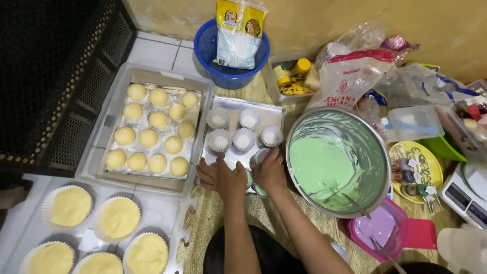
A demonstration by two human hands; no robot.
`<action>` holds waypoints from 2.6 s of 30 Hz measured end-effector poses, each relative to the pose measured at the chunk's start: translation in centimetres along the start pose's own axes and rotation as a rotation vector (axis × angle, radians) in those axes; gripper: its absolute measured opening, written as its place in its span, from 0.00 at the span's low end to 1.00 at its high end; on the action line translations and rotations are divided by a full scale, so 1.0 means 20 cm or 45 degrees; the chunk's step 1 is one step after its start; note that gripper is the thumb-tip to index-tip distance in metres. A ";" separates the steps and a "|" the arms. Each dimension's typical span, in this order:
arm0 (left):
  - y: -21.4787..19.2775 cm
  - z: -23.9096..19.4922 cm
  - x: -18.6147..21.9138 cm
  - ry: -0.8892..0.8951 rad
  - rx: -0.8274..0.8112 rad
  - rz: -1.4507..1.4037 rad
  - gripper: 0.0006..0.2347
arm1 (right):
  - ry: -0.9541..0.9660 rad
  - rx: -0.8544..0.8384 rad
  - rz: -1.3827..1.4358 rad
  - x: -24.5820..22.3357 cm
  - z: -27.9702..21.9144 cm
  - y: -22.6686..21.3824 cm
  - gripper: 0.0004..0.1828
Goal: Using a spoon to fill individual cupcake liners with green batter from a large mixing bowl.
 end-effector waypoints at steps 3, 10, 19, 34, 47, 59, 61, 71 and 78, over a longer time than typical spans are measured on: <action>-0.09 -0.06 0.06 -0.023 -0.021 -0.062 0.23 | 0.007 -0.004 -0.138 -0.04 -0.06 -0.01 0.53; 0.11 0.11 -0.19 0.184 0.323 -0.070 0.17 | -0.627 0.325 -0.044 -0.48 -0.24 -0.30 0.33; 0.02 0.08 -0.13 0.441 0.555 -0.316 0.14 | -0.348 0.103 -0.193 -0.46 0.03 -0.13 0.57; -0.02 0.07 -0.10 0.497 0.575 -0.375 0.15 | -0.216 0.130 -0.115 -0.37 0.00 -0.17 0.60; 0.28 -0.21 0.14 0.140 -0.421 -1.488 0.24 | -0.625 0.159 0.385 -0.31 -0.46 -0.78 0.62; 0.80 -0.72 0.09 -0.119 -0.913 -1.812 0.25 | -0.411 0.271 0.460 0.27 -0.74 -0.89 0.59; 0.96 -0.77 0.00 -0.253 -1.020 -1.861 0.27 | -0.420 0.280 0.444 0.35 -0.78 -0.90 0.56; 1.01 -0.61 -0.09 -0.174 -0.935 -1.899 0.32 | -0.156 0.540 0.495 0.80 -0.88 -1.12 0.34; 0.86 -0.47 -0.03 0.025 -0.749 -1.918 0.34 | 0.455 0.381 0.113 1.12 -0.90 -1.05 0.27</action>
Point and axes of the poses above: each hand's wrist, its own z-axis towards the middle knuckle, its own y-axis out of the palm, x = y × z, the point moved 10 cm from there along z, towards the middle knuckle
